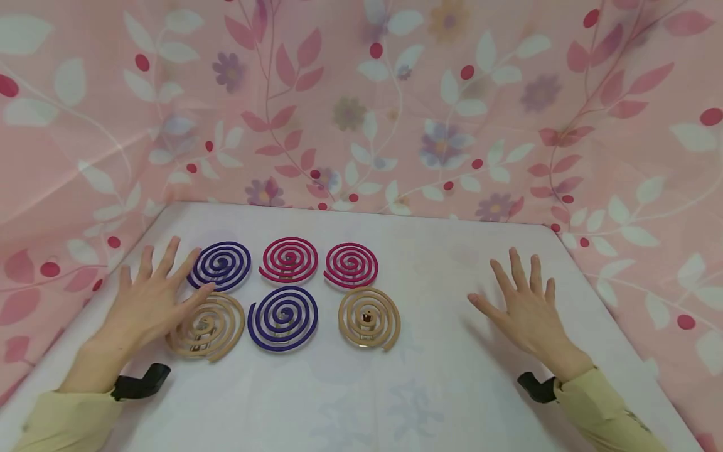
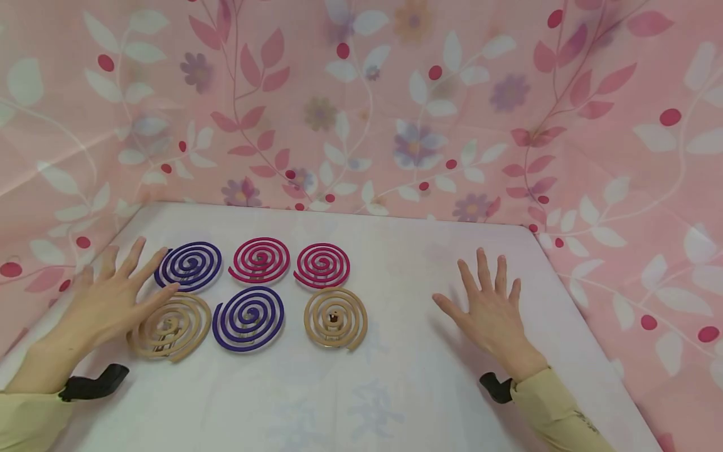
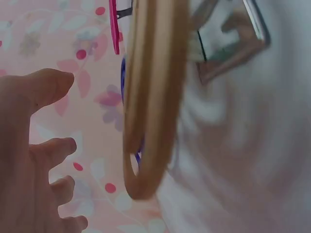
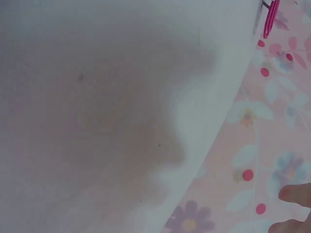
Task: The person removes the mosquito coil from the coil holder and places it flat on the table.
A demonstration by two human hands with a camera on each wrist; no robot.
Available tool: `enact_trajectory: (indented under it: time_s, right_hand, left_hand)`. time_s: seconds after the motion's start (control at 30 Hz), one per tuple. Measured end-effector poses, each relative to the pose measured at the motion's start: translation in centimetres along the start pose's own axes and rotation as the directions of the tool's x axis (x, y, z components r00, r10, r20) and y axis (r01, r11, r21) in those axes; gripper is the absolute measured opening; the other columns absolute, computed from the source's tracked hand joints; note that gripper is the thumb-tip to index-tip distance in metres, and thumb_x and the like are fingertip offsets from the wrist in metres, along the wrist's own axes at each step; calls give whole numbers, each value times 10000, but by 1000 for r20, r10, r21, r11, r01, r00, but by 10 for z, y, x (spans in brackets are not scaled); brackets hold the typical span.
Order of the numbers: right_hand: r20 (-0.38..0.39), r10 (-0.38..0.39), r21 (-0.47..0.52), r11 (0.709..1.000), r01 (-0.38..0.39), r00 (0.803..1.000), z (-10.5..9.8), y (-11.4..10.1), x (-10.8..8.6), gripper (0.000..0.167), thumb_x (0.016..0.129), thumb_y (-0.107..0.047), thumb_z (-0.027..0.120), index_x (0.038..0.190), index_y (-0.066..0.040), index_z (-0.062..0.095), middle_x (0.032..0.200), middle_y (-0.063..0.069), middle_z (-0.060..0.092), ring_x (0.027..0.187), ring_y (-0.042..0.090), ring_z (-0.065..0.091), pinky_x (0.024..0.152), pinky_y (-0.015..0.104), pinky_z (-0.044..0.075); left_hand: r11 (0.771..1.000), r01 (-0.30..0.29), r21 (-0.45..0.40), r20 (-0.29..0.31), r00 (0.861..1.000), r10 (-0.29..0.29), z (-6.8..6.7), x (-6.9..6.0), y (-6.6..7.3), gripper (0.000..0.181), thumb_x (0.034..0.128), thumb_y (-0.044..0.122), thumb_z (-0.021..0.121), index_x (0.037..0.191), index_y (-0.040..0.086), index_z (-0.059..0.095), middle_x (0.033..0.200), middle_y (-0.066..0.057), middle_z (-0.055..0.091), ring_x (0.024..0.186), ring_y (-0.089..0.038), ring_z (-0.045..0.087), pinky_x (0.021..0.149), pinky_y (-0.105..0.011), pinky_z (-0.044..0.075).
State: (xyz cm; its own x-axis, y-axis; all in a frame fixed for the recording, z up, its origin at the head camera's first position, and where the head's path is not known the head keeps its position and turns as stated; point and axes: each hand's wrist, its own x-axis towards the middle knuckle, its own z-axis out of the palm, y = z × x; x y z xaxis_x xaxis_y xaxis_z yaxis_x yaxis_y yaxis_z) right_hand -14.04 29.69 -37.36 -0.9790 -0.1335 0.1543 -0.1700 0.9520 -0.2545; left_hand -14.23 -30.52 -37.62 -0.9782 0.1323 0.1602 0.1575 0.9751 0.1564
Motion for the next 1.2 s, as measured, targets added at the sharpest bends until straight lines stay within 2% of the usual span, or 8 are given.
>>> enact_trajectory:
  time_s: [0.2,0.33,0.5,0.6,0.73,0.83,0.97,1.2]
  right_hand:
    - [-5,-13,68,998,14,1000,1,-8,1,854,957,-605,531,1575,-78,271,1674,189,17,1508,477,-96,1125,764,-13]
    - [-19,-6,173,985,9,1000,4,-14,4,788,967,-548,565,1536,-49,345,1650,216,159,1497,496,112,1124,741,156]
    - [-25,5,266,964,2,1000,8,-22,7,705,981,-485,582,1497,-36,410,1603,204,303,1437,477,294,1078,720,282]
    - [-29,7,295,956,2,1000,10,-27,8,671,986,-460,587,1474,-23,441,1568,212,363,1425,460,331,1095,695,292]
    - [-52,9,346,938,9,999,13,-33,9,616,988,-418,606,1450,-34,473,1520,207,438,1401,430,392,1104,646,331]
    - [-62,17,397,918,9,998,15,-38,10,565,988,-386,617,1435,-60,499,1486,188,487,1354,413,456,1083,612,379]
    - [-45,39,470,883,-13,998,18,-45,12,512,990,-369,620,1413,-96,531,1441,170,539,1300,400,514,1056,582,428]
    - [-1,39,602,798,-31,999,24,-60,22,398,990,-287,631,1328,-79,598,1344,174,617,1242,326,589,1064,494,472]
  left_hand:
    - [995,-38,-89,78,996,45,-1,4,19,820,992,569,483,1591,78,210,1633,-280,107,1437,-604,106,1083,-803,74]
    - [982,-66,-178,111,990,87,-1,5,37,804,998,502,527,1571,16,239,1612,-307,165,1438,-580,169,1106,-766,144]
    - [958,-66,-280,108,989,99,3,5,60,805,988,445,584,1597,87,197,1614,-256,240,1404,-479,368,1085,-706,307]
    - [949,-52,-310,99,991,87,5,4,72,812,989,425,592,1612,146,152,1575,-241,339,1085,-331,649,924,-562,533]
    - [931,-47,-363,92,992,86,9,5,86,796,990,360,610,1614,172,153,1263,-199,610,689,-144,597,620,-332,522]
    - [918,-46,-393,90,992,88,12,6,97,783,993,362,603,1611,164,165,1288,-210,612,917,-326,683,825,-462,575]
    - [905,-55,-422,65,994,91,18,7,111,752,995,367,592,1603,155,203,1521,-262,419,1345,-483,454,1071,-659,383]
    - [815,-97,-572,11,992,126,29,10,138,669,967,201,637,1551,109,323,1450,-248,515,1218,-432,600,1026,-556,481]
